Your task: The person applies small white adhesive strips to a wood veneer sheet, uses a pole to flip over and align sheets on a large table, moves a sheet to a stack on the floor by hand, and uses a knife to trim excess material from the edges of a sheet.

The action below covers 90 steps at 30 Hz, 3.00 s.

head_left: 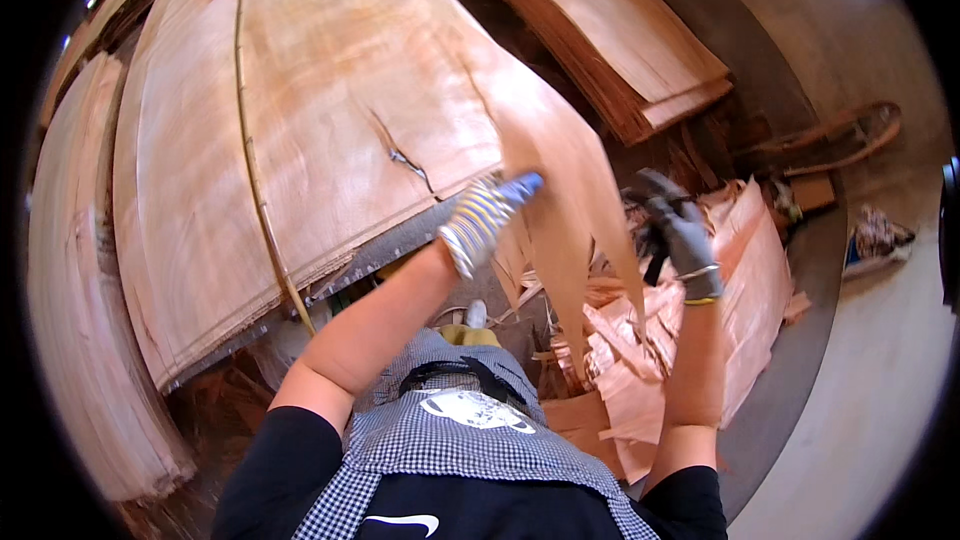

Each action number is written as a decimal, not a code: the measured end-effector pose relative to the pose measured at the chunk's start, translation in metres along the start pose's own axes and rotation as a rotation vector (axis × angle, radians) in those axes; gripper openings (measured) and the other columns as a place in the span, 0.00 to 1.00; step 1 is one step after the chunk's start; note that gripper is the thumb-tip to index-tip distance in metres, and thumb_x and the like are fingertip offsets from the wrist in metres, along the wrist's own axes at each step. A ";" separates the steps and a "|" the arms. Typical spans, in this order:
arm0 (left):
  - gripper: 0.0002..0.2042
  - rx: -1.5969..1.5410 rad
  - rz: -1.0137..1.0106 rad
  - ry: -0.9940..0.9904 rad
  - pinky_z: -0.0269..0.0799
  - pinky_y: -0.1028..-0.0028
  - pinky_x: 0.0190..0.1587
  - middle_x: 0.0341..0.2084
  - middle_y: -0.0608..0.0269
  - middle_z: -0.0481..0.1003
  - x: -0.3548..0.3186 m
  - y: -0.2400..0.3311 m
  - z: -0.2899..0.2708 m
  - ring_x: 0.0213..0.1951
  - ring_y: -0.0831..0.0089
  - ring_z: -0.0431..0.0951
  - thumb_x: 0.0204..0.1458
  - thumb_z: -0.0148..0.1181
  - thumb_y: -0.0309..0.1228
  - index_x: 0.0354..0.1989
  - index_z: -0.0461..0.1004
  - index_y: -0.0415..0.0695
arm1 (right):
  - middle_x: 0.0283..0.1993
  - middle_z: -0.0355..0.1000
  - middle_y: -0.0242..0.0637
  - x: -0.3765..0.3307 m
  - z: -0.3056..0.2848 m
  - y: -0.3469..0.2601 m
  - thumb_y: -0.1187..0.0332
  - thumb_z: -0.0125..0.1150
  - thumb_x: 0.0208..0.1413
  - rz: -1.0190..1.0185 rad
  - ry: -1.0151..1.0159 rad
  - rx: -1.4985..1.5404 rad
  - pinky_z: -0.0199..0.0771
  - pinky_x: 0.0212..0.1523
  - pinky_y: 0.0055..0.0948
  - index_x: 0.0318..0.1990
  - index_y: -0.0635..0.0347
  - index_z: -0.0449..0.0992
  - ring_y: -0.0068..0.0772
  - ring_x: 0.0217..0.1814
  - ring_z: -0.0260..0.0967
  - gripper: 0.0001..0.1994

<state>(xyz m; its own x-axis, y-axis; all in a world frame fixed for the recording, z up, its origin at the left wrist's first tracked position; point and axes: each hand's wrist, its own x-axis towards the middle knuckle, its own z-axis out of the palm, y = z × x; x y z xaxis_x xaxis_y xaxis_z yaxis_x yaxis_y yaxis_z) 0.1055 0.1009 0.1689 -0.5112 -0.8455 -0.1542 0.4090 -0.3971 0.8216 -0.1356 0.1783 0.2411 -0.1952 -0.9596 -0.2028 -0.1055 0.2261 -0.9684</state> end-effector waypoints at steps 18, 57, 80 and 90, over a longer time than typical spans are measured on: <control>0.20 0.223 -0.286 0.760 0.68 0.70 0.40 0.35 0.57 0.72 0.072 -0.041 -0.207 0.36 0.66 0.71 0.45 0.57 0.32 0.46 0.65 0.35 | 0.15 0.66 0.32 0.179 0.136 0.190 0.71 0.62 0.39 0.308 -0.229 -0.210 0.59 0.11 0.24 0.25 0.65 0.74 0.22 0.11 0.60 0.07; 0.26 1.923 0.280 -0.087 0.41 0.59 0.60 0.59 0.63 0.53 0.074 -0.070 -0.199 0.60 0.63 0.51 0.47 0.46 0.43 0.57 0.56 0.52 | 0.27 0.71 0.42 0.182 0.200 0.153 0.65 0.44 0.51 -0.589 -0.963 -1.367 0.70 0.24 0.37 0.38 0.56 0.64 0.43 0.25 0.71 0.09; 0.21 1.810 0.340 -0.066 0.48 0.66 0.58 0.55 0.60 0.59 0.086 -0.063 -0.206 0.57 0.65 0.57 0.49 0.46 0.38 0.53 0.62 0.49 | 0.34 0.69 0.52 0.041 0.098 0.228 0.66 0.51 0.48 0.221 -0.934 -1.133 0.66 0.34 0.42 0.40 0.58 0.66 0.53 0.37 0.66 0.12; 0.17 1.923 0.495 0.411 0.57 0.68 0.54 0.49 0.62 0.66 0.155 -0.002 -0.310 0.51 0.65 0.64 0.45 0.46 0.27 0.46 0.68 0.47 | 0.21 0.69 0.49 0.193 0.272 0.129 0.64 0.47 0.52 -0.087 -0.275 -0.850 0.66 0.26 0.42 0.33 0.63 0.65 0.51 0.26 0.68 0.10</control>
<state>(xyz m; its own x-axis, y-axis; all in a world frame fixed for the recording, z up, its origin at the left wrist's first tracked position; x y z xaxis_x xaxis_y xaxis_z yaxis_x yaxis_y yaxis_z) 0.2602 -0.1403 -0.0269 -0.3492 -0.8657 0.3587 -0.8830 0.4321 0.1832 0.0787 -0.0231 0.0373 0.0759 -0.9607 -0.2670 -0.8167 0.0937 -0.5694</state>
